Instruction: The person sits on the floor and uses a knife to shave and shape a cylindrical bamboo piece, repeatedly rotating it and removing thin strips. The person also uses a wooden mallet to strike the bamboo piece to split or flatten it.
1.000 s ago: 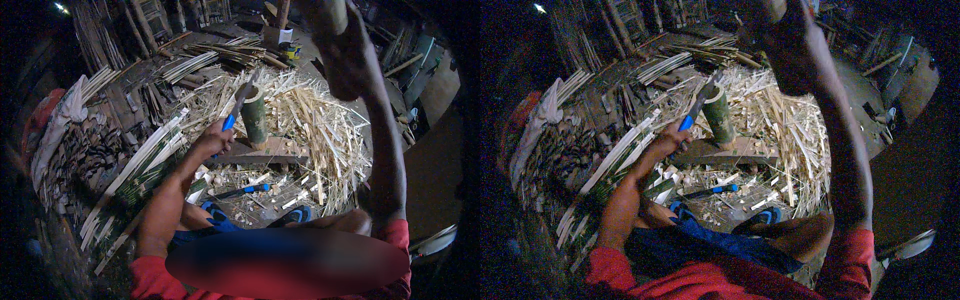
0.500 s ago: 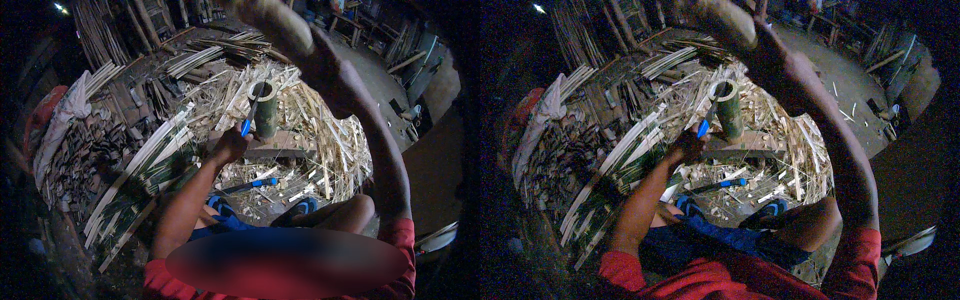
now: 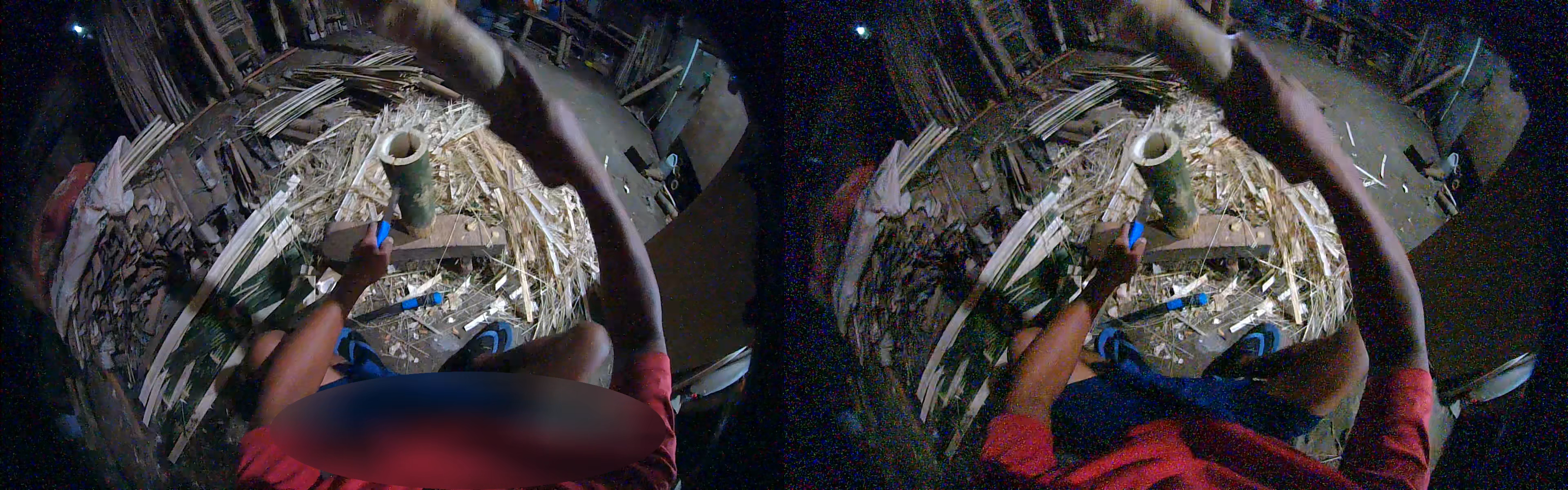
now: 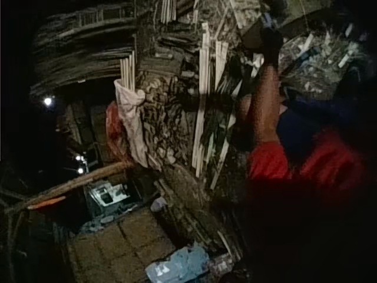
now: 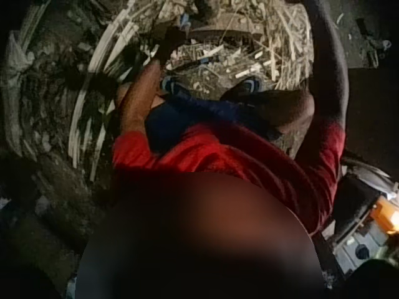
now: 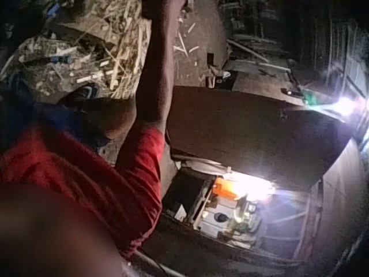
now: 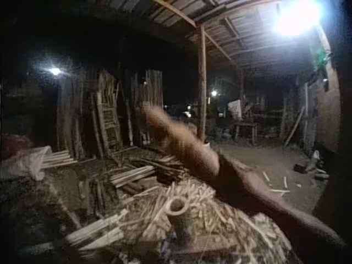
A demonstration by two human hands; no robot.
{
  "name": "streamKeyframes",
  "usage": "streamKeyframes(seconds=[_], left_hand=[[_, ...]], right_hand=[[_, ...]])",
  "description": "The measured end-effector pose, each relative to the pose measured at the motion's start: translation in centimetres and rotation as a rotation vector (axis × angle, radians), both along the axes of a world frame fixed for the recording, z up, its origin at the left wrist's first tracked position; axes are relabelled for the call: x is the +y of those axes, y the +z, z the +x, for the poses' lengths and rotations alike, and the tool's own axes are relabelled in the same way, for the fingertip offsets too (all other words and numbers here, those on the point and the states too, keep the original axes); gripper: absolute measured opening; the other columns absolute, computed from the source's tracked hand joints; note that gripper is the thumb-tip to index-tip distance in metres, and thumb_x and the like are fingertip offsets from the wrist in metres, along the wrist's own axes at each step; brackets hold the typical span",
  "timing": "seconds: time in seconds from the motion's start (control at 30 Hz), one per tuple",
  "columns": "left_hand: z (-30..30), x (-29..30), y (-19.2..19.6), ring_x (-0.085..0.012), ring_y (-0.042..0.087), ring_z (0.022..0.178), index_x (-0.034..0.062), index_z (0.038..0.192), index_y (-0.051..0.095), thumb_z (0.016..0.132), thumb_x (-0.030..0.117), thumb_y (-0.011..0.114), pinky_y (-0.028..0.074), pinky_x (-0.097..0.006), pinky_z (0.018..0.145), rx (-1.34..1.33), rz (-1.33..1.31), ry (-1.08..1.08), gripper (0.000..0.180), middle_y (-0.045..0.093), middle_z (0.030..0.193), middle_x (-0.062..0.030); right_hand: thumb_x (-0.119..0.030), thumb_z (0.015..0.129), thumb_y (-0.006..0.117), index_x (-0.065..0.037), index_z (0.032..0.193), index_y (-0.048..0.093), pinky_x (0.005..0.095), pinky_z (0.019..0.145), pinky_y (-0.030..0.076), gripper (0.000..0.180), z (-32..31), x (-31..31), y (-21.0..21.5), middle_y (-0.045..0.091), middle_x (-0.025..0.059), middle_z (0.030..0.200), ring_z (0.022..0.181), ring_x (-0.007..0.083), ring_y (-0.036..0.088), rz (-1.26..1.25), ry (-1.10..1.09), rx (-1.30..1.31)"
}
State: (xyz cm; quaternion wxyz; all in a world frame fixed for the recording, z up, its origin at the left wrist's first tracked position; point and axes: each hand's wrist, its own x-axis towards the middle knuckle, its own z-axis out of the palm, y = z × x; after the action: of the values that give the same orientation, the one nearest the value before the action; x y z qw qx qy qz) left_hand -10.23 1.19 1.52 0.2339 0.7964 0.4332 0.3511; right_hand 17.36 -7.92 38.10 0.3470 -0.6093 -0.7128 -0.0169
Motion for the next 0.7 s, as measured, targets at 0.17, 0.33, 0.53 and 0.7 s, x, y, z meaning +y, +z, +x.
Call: streamKeyframes(seconds=[0.17,0.33,0.53,0.7], left_hand=[[-0.5,-0.5,4.5,-0.0477,0.067,0.085,0.0041,0.132,0.047,0.098,0.035,0.057,0.052,-0.054,0.073,0.056,-0.28,-0.03,0.047,0.068,0.085,-0.025],[1.9,-0.8,-2.4,-0.0485,0.064,0.1,0.0006,0.149,0.036,0.098,0.037,0.057,0.05,-0.053,0.086,0.153,-0.367,0.056,0.066,0.065,0.111,-0.0317],[-0.8,0.5,-7.5,-0.0478,0.064,0.098,0.0008,0.138,0.046,0.096,0.04,0.059,0.052,-0.052,0.086,0.165,-0.299,0.038,0.059,0.065,0.109,-0.0303],[-2.0,2.1,-3.7,-0.0443,0.063,0.108,0.0046,0.134,0.049,0.096,0.038,0.06,0.052,-0.052,0.087,0.286,-0.304,-0.06,0.052,0.061,0.118,-0.0315]], right_hand=[[-0.019,0.082,0.08,-0.016,0.155,0.029,0.0439,0.096,0.045,0.089,1.8,5.7,-2.3,0.063,0.0166,0.121,0.109,0.0301,0.06,0.284,-0.007,-0.031],[-0.021,0.083,0.079,-0.015,0.154,0.028,0.0493,0.083,0.05,0.088,4.0,8.3,-16.9,0.069,0.0204,0.103,0.093,0.0363,0.067,-0.525,-0.169,-0.364],[-0.017,0.08,0.082,-0.021,0.157,0.024,0.0467,0.091,0.051,0.096,5.5,7.2,-15.6,0.066,0.0273,0.113,0.102,0.0379,0.066,-0.328,-0.018,0.096],[-0.022,0.081,0.078,-0.024,0.159,0.012,0.0535,0.077,0.052,0.102,3.0,8.0,-7.0,0.067,0.0329,0.104,0.094,0.0496,0.067,0.218,-0.035,0.141]])
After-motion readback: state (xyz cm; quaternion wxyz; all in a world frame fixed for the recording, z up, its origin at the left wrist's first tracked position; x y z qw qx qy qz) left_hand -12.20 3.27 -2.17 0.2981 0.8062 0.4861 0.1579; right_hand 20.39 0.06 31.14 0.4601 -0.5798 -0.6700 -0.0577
